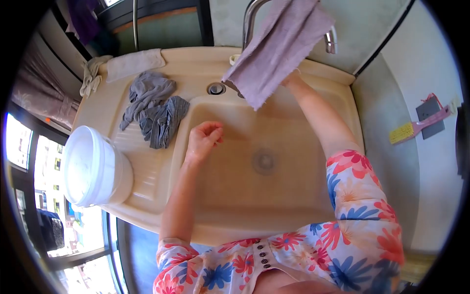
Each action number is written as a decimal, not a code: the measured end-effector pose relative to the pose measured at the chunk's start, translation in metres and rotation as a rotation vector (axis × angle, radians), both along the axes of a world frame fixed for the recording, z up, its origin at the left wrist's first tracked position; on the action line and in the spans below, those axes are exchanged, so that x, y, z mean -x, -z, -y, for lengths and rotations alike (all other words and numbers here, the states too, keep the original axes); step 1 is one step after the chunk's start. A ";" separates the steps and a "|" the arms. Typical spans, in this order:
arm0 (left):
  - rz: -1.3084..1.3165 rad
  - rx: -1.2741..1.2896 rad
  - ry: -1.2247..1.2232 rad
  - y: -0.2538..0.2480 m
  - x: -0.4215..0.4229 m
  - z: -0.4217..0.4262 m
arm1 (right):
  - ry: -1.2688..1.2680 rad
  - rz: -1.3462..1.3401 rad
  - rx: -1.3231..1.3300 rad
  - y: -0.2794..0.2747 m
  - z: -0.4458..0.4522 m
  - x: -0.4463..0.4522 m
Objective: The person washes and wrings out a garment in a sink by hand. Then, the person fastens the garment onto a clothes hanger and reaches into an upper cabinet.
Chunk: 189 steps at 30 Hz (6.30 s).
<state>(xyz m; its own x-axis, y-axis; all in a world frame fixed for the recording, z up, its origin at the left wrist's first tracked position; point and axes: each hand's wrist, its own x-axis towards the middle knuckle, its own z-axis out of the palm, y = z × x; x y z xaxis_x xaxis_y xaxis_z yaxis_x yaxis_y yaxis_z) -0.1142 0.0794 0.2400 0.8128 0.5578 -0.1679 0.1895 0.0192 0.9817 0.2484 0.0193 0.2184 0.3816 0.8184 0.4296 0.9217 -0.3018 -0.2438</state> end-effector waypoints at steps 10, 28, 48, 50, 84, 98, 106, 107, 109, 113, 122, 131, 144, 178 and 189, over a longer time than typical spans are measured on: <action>-0.079 0.006 0.022 0.010 0.002 0.010 | 0.105 0.483 -0.014 -0.014 0.031 0.023; 0.158 0.205 0.491 0.010 -0.073 0.161 | 0.162 -1.115 0.015 -0.006 0.276 0.253; 0.293 -0.896 0.411 0.002 -0.043 0.179 | 0.210 -1.293 -0.373 -0.050 0.279 0.212; 0.207 -0.446 0.540 0.001 -0.046 0.170 | 0.107 -1.208 -0.441 -0.048 0.277 0.212; 0.032 0.181 0.743 -0.037 -0.092 0.162 | 0.113 -1.364 -0.272 -0.043 0.306 0.237; 0.111 0.178 0.878 -0.053 -0.103 0.184 | 0.101 -1.335 -0.408 -0.053 0.324 0.233; 0.223 -0.055 0.837 -0.054 -0.121 0.206 | 0.218 -1.198 -0.572 -0.070 0.333 0.228; 0.207 -0.213 0.852 -0.057 -0.123 0.208 | 0.212 -1.193 -0.616 -0.077 0.337 0.227; 0.216 -0.293 0.889 -0.076 -0.127 0.214 | 0.210 -1.224 -0.754 -0.088 0.339 0.227; 0.316 -0.209 1.019 -0.115 -0.155 0.226 | 0.180 -1.129 -0.840 -0.112 0.353 0.217; 0.643 -0.781 0.529 -0.197 -0.251 0.327 | 0.351 -0.862 -0.931 -0.187 0.388 0.219; 0.575 -0.783 0.554 -0.216 -0.259 0.340 | 0.465 -0.703 -0.970 -0.217 0.406 0.225; 0.490 -0.803 0.774 -0.259 -0.240 0.291 | 0.555 -0.665 -0.947 -0.234 0.404 0.217; 0.494 -0.011 0.858 -0.253 -0.316 0.341 | 1.078 0.703 0.227 -0.351 0.386 0.116; 0.622 -0.755 0.718 -0.230 -0.286 0.323 | 1.053 0.016 -0.112 -0.303 0.400 0.177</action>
